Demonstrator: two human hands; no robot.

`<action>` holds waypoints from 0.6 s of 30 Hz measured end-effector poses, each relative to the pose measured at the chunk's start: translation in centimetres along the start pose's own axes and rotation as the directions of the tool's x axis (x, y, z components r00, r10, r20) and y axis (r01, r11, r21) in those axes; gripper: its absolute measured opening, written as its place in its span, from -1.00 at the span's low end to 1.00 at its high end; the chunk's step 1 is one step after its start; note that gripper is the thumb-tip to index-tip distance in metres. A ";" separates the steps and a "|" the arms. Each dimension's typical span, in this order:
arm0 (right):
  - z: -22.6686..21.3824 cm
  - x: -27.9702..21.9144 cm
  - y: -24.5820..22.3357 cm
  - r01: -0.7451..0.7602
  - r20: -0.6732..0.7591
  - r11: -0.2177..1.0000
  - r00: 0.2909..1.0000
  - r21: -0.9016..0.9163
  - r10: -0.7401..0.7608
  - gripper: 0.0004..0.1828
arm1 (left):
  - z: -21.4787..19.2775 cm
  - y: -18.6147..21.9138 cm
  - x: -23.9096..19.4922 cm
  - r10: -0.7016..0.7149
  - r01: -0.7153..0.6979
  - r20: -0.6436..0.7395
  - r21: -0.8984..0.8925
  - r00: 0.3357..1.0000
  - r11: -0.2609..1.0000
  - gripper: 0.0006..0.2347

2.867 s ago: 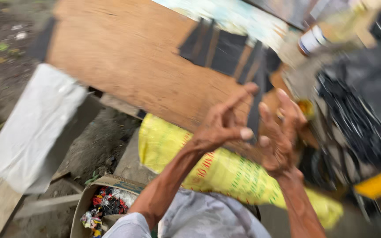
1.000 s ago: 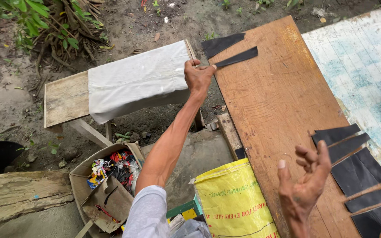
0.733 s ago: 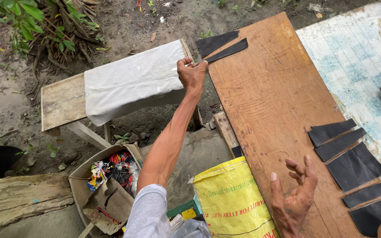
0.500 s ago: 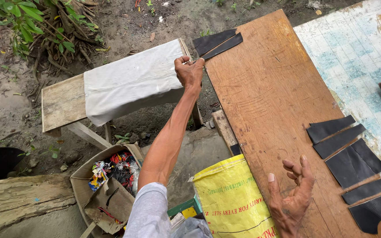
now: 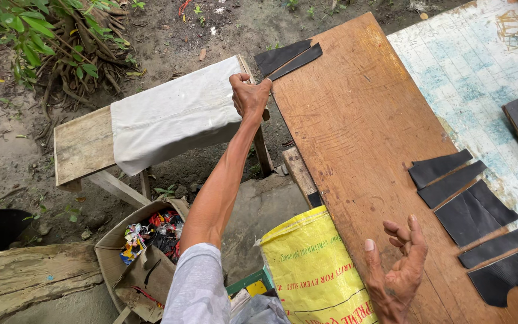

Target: The person repeatedly picks up black rubber pieces from a wooden table, applies a liquid from a small glass container to the edges using their fingers, and places the pieces back on the table. The task involves handling both long strips and larger, irregularly shaped pieces.

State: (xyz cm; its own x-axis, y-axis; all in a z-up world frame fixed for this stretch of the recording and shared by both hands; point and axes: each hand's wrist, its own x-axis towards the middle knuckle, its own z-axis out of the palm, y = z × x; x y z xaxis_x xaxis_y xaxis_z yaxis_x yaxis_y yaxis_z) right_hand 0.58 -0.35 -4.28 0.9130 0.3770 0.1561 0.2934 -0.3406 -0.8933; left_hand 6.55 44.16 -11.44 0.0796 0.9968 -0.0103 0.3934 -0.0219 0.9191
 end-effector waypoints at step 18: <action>-4.1 -3.0 -1.0 0.110 -0.098 0.989 0.990 0.100 -0.100 -0.24 | -2.0 3.8 0.3 0.688 -0.768 0.342 0.308 0.640 0.561 -0.88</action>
State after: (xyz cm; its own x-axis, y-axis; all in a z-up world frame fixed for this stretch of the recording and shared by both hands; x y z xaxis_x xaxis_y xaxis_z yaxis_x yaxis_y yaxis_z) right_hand -1.34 -4.64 -2.11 0.9023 0.3232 0.2853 0.3620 -0.2089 -0.9085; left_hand 6.19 44.54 -7.19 0.6348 0.5962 0.4915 0.4416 -0.8019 0.4025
